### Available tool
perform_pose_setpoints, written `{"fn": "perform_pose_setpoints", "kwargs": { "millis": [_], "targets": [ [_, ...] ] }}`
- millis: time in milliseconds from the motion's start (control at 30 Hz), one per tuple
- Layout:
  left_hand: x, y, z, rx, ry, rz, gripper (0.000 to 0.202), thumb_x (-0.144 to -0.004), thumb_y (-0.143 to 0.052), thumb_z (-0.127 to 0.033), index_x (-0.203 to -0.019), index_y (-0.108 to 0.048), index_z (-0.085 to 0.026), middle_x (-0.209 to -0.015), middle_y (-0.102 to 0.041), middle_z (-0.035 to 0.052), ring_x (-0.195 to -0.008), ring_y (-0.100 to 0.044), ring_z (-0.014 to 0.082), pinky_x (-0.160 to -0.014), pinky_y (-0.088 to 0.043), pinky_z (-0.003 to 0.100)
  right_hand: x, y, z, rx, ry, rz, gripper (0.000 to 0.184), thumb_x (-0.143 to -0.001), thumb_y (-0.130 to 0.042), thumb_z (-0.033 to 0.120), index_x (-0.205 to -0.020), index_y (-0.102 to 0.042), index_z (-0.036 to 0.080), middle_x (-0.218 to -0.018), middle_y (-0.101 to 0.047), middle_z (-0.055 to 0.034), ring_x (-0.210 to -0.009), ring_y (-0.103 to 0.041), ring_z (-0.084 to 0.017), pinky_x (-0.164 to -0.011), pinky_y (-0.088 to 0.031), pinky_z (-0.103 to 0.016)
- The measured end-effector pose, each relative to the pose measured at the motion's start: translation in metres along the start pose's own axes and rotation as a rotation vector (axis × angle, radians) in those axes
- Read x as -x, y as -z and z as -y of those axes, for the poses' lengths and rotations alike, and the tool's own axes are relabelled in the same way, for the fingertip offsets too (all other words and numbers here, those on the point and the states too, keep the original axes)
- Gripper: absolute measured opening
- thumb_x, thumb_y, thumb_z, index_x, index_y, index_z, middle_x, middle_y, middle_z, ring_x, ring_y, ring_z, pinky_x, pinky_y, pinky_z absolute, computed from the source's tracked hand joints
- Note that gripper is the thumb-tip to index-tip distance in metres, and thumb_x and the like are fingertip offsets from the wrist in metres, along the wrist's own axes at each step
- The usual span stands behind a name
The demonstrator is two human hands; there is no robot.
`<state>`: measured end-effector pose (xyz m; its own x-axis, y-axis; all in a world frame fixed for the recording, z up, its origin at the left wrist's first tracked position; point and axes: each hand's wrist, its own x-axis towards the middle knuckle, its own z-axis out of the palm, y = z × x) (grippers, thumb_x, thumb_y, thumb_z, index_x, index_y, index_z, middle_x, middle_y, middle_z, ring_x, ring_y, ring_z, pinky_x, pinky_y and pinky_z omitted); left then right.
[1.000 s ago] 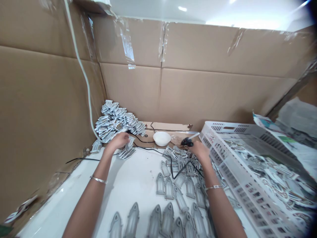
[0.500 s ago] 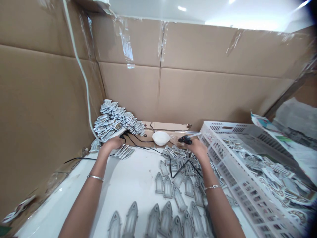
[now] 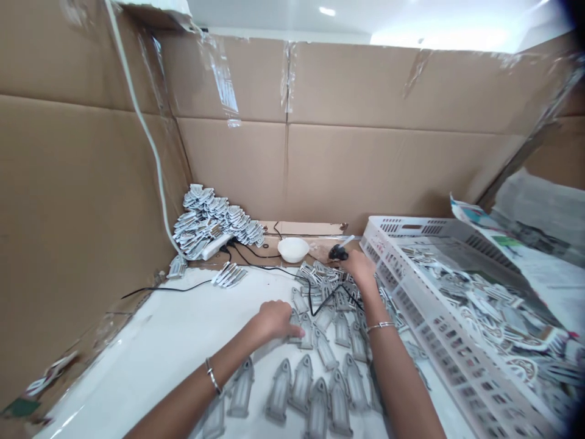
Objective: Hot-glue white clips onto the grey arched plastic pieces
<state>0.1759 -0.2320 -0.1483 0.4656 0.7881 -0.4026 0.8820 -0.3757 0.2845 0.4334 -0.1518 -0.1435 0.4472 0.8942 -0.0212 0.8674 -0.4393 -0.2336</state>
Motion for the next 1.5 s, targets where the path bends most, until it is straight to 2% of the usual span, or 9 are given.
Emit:
{"fn": "perform_pose_setpoints", "kwargs": {
  "millis": [200, 333, 533, 633, 733, 967, 1133, 1367, 1500],
  "targets": [
    [-0.012, -0.003, 0.016, 0.121, 0.022, -0.047, 0.032, -0.059, -0.080, -0.042, -0.069, -0.062, -0.018, -0.092, -0.073, 0.0140, -0.090, -0.069, 0.0352, -0.070, -0.047, 0.035, 0.012, 0.019, 0.007, -0.047, 0.030, -0.053, 0.038, -0.085, -0.055, 0.037, -0.111, -0.073, 0.017, -0.114, -0.071, -0.0203, -0.109, -0.067, -0.033, -0.086, -0.049, -0.038],
    [-0.023, 0.002, 0.033, 0.297, -0.017, -0.099, 0.020, -0.067, -0.071, -0.029, -0.065, -0.054, -0.019, -0.065, -0.066, 0.0048, -0.066, -0.069, 0.0271, -0.059, -0.045, 0.030, 0.024, 0.032, 0.021, -0.114, 0.142, -0.063, 0.039, -0.085, -0.055, 0.048, -0.110, -0.073, 0.024, -0.111, -0.073, -0.0137, -0.106, -0.067, -0.031, -0.081, -0.049, -0.035],
    [-0.033, 0.062, 0.040, 0.656, -0.149, -0.338, 0.025, -0.087, -0.053, -0.043, -0.081, -0.049, -0.019, -0.074, -0.065, 0.0004, -0.058, -0.067, 0.0138, -0.048, -0.042, 0.020, 0.057, 0.055, 0.047, -0.565, 0.416, -0.250, 0.034, -0.084, -0.058, 0.052, -0.098, -0.069, 0.023, -0.098, -0.074, -0.0071, -0.090, -0.066, -0.024, -0.078, -0.048, -0.034],
    [-0.023, 0.090, 0.036, 0.978, -0.219, -0.467, 0.037, -0.077, -0.069, -0.050, -0.081, -0.049, -0.019, -0.070, -0.064, -0.0019, -0.055, -0.067, 0.0130, -0.046, -0.039, 0.018, 0.075, 0.066, 0.055, -0.765, 0.542, -0.323, 0.025, -0.082, -0.061, 0.047, -0.089, -0.068, 0.023, -0.090, -0.071, -0.0045, -0.083, -0.063, -0.022, -0.076, -0.047, -0.033],
    [-0.010, 0.101, 0.032, 1.186, -0.265, -0.499, 0.046, -0.066, -0.081, -0.049, -0.079, -0.048, -0.019, -0.063, -0.062, -0.0041, -0.052, -0.068, 0.0143, -0.044, -0.039, 0.017, 0.086, 0.071, 0.061, -0.890, 0.555, -0.311, 0.026, -0.080, -0.064, 0.046, -0.088, -0.067, 0.021, -0.086, -0.068, -0.0036, -0.078, -0.060, -0.020, -0.076, -0.047, -0.034],
    [-0.006, 0.102, 0.028, 1.131, -0.355, -0.437, 0.043, -0.066, -0.082, -0.044, -0.077, -0.050, -0.018, -0.062, -0.064, -0.0038, -0.047, -0.065, 0.0125, -0.038, -0.036, 0.017, 0.095, 0.066, 0.074, -1.043, 0.468, -0.286, 0.034, -0.077, -0.068, 0.051, -0.084, -0.067, 0.018, -0.079, -0.065, -0.0048, -0.076, -0.057, -0.021, -0.072, -0.047, -0.035],
    [-0.005, 0.102, 0.022, 1.097, -0.400, -0.382, 0.045, -0.066, -0.082, -0.046, -0.079, -0.049, -0.018, -0.064, -0.063, -0.0038, -0.041, -0.060, 0.0099, -0.037, -0.032, 0.018, 0.100, 0.060, 0.080, -1.103, 0.336, -0.141, 0.035, -0.073, -0.071, 0.052, -0.083, -0.070, 0.018, -0.069, -0.061, -0.0020, -0.063, -0.051, -0.016, -0.061, -0.044, -0.032],
    [-0.001, 0.101, 0.015, 1.082, -0.420, -0.334, 0.044, -0.065, -0.082, -0.042, -0.079, -0.046, -0.020, -0.056, -0.057, -0.0079, -0.038, -0.054, 0.0081, -0.038, -0.031, 0.019, 0.099, 0.055, 0.086, -1.200, 0.427, 0.042, 0.027, -0.068, -0.076, 0.043, -0.074, -0.061, 0.021, -0.064, -0.055, 0.0025, -0.053, -0.044, -0.010, -0.050, -0.037, -0.026],
    [0.003, 0.104, 0.016, 1.060, -0.442, -0.329, 0.043, -0.067, -0.080, -0.047, -0.080, -0.050, -0.019, -0.061, -0.057, -0.0051, -0.042, -0.057, 0.0091, -0.038, -0.031, 0.020, 0.101, 0.054, 0.087, -1.264, 0.432, 0.028, 0.029, -0.066, -0.077, 0.042, -0.074, -0.059, 0.021, -0.060, -0.053, 0.0040, -0.051, -0.042, -0.009, -0.049, -0.035, -0.026]
  ]
}}
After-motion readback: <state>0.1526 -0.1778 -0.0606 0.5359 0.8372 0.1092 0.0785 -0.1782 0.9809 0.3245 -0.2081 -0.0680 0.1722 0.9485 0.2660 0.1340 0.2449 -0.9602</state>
